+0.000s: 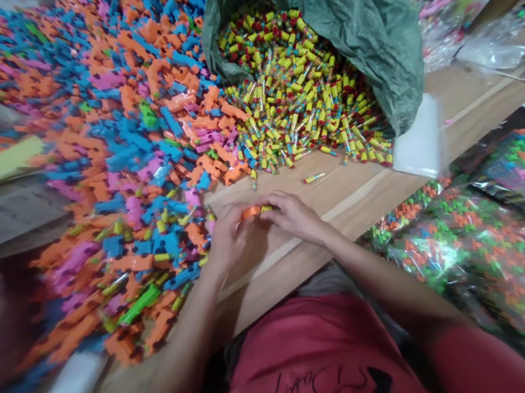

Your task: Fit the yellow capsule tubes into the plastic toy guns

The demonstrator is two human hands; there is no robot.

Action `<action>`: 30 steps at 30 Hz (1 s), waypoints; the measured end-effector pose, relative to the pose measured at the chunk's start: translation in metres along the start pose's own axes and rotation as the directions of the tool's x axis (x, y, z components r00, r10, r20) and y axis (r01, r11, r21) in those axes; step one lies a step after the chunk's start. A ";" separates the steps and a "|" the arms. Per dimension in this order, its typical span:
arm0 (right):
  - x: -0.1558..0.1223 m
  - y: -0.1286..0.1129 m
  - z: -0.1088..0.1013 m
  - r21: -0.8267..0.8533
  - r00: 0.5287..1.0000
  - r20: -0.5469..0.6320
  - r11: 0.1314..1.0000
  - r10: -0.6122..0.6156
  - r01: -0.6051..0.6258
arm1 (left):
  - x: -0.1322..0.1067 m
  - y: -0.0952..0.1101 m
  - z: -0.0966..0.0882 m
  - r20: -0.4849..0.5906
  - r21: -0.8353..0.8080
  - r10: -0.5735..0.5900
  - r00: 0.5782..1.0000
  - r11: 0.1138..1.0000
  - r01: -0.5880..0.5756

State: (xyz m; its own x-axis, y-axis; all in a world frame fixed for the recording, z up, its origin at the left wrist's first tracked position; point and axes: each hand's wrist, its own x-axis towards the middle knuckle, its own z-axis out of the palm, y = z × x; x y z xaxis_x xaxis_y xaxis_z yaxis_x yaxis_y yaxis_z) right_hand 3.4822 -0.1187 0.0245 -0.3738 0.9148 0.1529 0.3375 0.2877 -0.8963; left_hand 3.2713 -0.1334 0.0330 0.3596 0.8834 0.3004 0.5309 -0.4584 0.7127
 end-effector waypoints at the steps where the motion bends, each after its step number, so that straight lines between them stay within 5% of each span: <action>1: 0.000 0.000 0.000 0.001 1.000 0.001 1.000 -0.003 0.003 | -0.001 0.000 0.000 0.008 0.013 0.009 1.000 1.000 -0.010; 8: -0.005 0.000 0.002 0.065 0.998 -0.051 0.997 0.048 -0.045 | -0.001 0.001 -0.001 -0.030 0.029 0.020 0.999 0.999 -0.020; 21: -0.004 -0.004 -0.001 0.039 1.000 0.022 0.999 0.007 -0.008 | -0.003 -0.001 0.002 0.066 0.160 0.116 0.991 0.979 -0.125; 30: -0.002 -0.004 -0.006 -0.148 0.996 0.070 0.988 0.060 -0.049 | -0.007 0.007 0.010 0.131 0.261 0.158 0.979 0.947 -0.188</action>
State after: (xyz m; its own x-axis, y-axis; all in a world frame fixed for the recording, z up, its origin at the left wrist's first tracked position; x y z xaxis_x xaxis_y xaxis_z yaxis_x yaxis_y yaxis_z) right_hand 3.4864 -0.1203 0.0304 -0.4127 0.9082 0.0691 0.4798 0.2812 -0.8311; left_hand 3.2801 -0.1435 0.0300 0.5367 0.7794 0.3232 0.6352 -0.6253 0.4533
